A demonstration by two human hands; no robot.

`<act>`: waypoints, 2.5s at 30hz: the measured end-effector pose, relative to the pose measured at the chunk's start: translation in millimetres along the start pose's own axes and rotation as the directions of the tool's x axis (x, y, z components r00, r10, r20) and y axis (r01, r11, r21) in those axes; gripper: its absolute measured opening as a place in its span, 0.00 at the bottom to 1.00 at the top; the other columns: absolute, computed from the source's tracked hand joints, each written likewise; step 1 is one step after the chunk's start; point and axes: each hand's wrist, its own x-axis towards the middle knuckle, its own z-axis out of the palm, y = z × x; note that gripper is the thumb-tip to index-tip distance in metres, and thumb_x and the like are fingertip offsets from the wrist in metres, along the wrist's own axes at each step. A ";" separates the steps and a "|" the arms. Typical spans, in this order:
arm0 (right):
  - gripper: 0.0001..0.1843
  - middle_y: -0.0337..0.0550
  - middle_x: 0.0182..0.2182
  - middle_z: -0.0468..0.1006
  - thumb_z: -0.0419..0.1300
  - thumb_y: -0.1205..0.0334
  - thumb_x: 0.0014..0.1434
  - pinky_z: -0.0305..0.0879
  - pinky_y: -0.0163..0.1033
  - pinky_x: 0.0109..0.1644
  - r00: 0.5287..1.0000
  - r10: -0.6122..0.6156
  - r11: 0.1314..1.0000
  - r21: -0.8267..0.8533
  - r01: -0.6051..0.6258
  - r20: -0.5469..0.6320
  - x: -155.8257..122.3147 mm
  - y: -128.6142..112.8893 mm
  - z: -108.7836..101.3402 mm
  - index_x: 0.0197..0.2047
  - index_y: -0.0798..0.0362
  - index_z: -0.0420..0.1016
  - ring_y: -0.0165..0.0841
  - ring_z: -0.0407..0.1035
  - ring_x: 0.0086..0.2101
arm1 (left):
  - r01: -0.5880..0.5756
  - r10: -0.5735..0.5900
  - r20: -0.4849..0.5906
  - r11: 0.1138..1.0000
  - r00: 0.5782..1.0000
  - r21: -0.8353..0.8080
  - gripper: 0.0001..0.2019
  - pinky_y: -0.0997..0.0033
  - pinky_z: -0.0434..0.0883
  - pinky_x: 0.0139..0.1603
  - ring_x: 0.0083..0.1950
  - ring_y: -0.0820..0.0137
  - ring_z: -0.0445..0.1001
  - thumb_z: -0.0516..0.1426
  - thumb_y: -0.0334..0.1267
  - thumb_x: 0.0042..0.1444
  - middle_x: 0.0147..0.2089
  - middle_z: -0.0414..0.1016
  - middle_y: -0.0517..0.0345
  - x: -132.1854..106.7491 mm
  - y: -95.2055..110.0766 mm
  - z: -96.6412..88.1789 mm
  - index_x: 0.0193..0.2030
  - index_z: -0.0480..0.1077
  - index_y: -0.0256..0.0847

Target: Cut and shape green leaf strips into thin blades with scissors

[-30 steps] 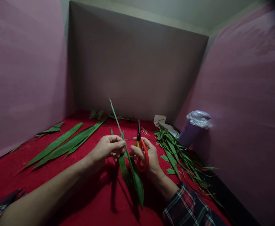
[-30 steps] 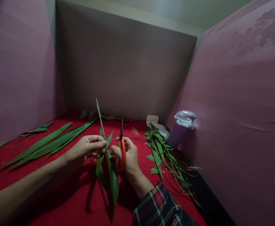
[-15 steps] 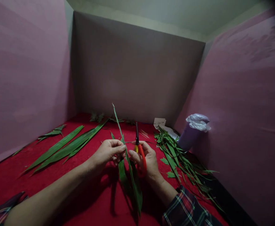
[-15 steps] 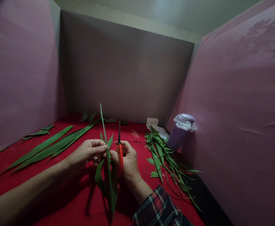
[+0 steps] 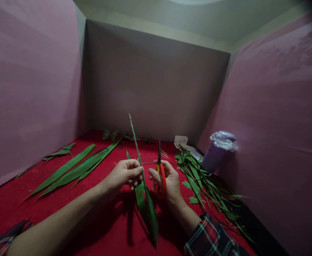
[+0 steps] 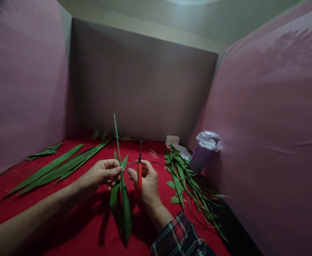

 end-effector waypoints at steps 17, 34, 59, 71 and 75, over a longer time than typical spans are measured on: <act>0.19 0.30 0.19 0.63 0.63 0.50 0.50 0.53 0.28 0.18 0.997 0.018 0.999 0.029 -0.020 0.074 -5.8 -1.6 1.4 0.40 0.53 0.67 0.22 0.56 0.17 | -0.014 0.014 -0.054 1.000 0.998 -0.004 0.13 0.79 0.62 0.16 0.17 0.79 0.64 0.60 0.44 0.46 0.22 0.71 0.60 -1.0 6.8 -2.6 0.25 0.64 0.36; 0.18 0.29 0.21 0.57 0.61 0.53 0.53 0.49 0.31 0.24 0.953 0.035 0.948 -0.313 0.063 0.299 -28.0 -21.9 -20.5 0.43 0.52 0.65 0.25 0.50 0.22 | -0.153 0.153 -0.233 0.988 0.960 0.015 0.12 0.79 0.62 0.15 0.17 0.79 0.64 0.59 0.43 0.48 0.22 0.70 0.61 1.4 16.3 -10.9 0.27 0.64 0.37; 0.20 0.28 0.18 0.65 0.65 0.51 0.48 0.54 0.29 0.20 0.982 0.149 0.985 -0.103 -0.137 0.118 -23.8 -13.2 -15.9 0.38 0.52 0.64 0.24 0.58 0.17 | -0.094 0.073 -0.214 0.991 0.974 -0.093 0.09 0.80 0.63 0.17 0.18 0.79 0.64 0.60 0.36 0.48 0.21 0.70 0.59 1.3 19.6 -12.8 0.23 0.66 0.35; 0.22 0.35 0.26 0.74 0.67 0.69 0.38 0.61 0.32 0.33 0.962 0.229 0.950 0.179 -0.255 0.152 -23.0 -25.2 -8.1 0.38 0.53 0.67 0.27 0.66 0.28 | -0.156 0.121 -0.225 0.977 0.967 -0.143 0.09 0.80 0.63 0.17 0.18 0.78 0.65 0.61 0.38 0.46 0.20 0.69 0.60 2.4 15.1 -11.6 0.26 0.67 0.35; 0.21 0.34 0.26 0.74 0.66 0.70 0.38 0.60 0.32 0.32 0.973 0.195 0.961 0.175 -0.216 0.126 -21.6 -23.2 -8.2 0.38 0.53 0.68 0.27 0.66 0.27 | -0.153 0.116 -0.232 0.977 0.966 -0.149 0.09 0.80 0.64 0.17 0.21 0.78 0.67 0.62 0.37 0.45 0.25 0.72 0.58 -0.9 16.9 -6.7 0.28 0.67 0.35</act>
